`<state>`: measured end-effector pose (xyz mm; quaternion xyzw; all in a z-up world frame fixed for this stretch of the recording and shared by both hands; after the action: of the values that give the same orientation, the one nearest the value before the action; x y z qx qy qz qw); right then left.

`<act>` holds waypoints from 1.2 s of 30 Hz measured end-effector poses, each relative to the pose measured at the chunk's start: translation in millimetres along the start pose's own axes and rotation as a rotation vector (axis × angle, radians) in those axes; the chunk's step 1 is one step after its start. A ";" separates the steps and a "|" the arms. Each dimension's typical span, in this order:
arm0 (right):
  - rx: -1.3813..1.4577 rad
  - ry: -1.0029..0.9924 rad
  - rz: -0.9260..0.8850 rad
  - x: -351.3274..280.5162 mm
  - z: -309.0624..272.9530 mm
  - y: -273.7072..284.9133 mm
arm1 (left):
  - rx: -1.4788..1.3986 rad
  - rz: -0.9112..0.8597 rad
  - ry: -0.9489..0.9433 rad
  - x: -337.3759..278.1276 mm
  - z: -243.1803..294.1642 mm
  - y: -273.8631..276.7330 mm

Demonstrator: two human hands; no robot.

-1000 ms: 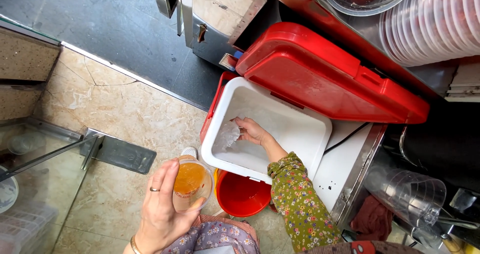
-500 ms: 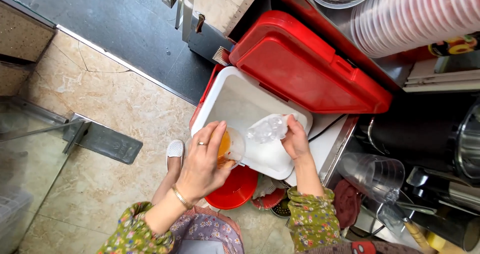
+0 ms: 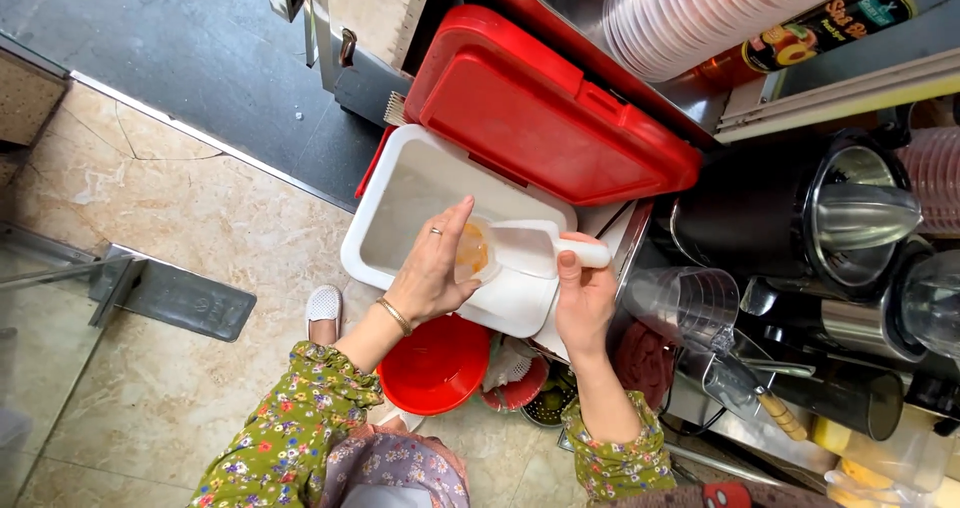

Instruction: Making a fruit juice and serving it to a customer at a street stall.

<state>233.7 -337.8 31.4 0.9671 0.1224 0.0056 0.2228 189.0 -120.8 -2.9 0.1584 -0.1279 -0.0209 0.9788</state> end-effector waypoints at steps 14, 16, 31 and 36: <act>1.128 -0.195 0.156 8.1 25.6 -37.9 | -0.044 0.006 0.066 -3.3 -11.1 -4.9; 1.055 -0.092 0.220 9.3 35.7 -14.6 | -0.065 -0.009 0.114 -3.7 -12.0 2.7; -0.788 0.416 0.285 77.2 -41.2 -8.2 | 0.177 0.189 0.090 -69.5 33.1 84.3; 0.144 -0.391 -0.736 41.6 237.5 -196.1 | 0.240 0.247 0.153 -104.0 24.2 120.4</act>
<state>243.7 -259.1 -269.1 0.8548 0.4153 -0.2667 0.1607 82.3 -5.4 31.9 0.2581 -0.0729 0.1271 0.9549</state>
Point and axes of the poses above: each hand's wrist, its own x-axis towards the middle knuckle, its own y-axis out of the back of the hand, z = x × y, the point moved 10 cm from there along x, towards the middle knuckle, and after that the axes turned 8 degrees about -z, right-handed, at the moved point
